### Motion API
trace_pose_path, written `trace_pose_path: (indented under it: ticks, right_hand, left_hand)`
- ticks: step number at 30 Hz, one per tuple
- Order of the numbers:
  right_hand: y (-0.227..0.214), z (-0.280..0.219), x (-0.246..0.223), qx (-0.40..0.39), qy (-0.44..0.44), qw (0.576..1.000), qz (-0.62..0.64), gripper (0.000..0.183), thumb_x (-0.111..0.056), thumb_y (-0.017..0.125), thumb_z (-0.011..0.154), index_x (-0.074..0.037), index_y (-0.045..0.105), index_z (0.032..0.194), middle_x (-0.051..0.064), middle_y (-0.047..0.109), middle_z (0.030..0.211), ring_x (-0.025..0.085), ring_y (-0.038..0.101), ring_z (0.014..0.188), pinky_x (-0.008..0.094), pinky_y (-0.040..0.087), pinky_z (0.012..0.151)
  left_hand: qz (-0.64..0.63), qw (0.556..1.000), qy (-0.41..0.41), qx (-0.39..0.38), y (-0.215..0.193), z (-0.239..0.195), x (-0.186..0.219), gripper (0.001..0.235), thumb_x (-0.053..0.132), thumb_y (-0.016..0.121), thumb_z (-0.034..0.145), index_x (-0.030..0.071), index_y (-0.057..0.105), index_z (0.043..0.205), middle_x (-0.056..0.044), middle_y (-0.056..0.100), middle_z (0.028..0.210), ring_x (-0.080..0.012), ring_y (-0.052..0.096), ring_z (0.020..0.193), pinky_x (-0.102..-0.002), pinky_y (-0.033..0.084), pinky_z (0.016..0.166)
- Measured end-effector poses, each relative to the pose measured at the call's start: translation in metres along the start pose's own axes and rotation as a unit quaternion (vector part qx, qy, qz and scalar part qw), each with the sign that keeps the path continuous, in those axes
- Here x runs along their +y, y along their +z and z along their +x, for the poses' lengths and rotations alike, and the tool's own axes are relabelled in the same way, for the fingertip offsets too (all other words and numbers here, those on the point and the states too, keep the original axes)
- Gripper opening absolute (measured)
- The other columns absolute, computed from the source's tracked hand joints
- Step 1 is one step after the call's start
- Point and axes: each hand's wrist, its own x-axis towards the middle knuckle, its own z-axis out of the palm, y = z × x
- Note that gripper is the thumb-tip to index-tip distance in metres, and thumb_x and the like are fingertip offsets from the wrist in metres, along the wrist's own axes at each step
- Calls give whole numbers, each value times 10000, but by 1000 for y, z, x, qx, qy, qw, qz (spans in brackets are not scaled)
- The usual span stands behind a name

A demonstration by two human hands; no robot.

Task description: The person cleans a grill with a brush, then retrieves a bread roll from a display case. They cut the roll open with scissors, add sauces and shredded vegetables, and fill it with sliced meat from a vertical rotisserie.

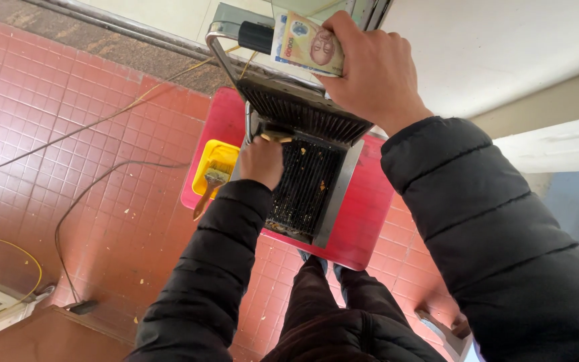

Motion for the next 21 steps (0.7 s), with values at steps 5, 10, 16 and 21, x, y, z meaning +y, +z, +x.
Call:
trace_pose_path:
  ticks: [5, 10, 16, 21]
  right_hand:
    - [1, -1, -2, -3, 4, 1000, 13, 516, -426, 878, 1032, -188, 575, 1373, 88, 817, 969, 457, 671, 637, 565, 458, 518]
    - [7, -4, 2, 9, -20, 1000, 7, 577, -450, 913, 1054, -203, 564, 1443, 107, 804, 1028, 495, 632, 655, 604, 397, 515]
    - [5, -3, -1, 4, -10, 1000, 9, 578, -462, 920, 1040, -196, 562, 1408, 106, 804, 984, 489, 647, 640, 588, 422, 509]
    - [9, -5, 3, 7, -23, 999, 27, 575, -470, 914, 1078, -205, 561, 1447, 81, 817, 1071, 464, 649, 651, 597, 419, 503]
  left_hand:
    - [-79, 995, 48, -20, -32, -18, 7, 374, 349, 584, 1186, 128, 829, 1010, -167, 756, 840, -446, 767, 731, -583, 596, 572]
    - [10, 999, 35, 25, -7, 1, 4, 235, 178, 666, 1065, 119, 826, 903, -133, 752, 829, -362, 754, 687, -480, 577, 515]
    - [-44, 997, 24, -64, -46, 1, 3, 205, 187, 670, 1039, 136, 868, 1054, -154, 819, 963, -445, 813, 865, -576, 655, 650]
    - [-36, 988, 57, -139, -51, 7, -5, 228, 277, 682, 1072, 104, 831, 1089, -183, 827, 1053, -499, 796, 985, -637, 649, 783]
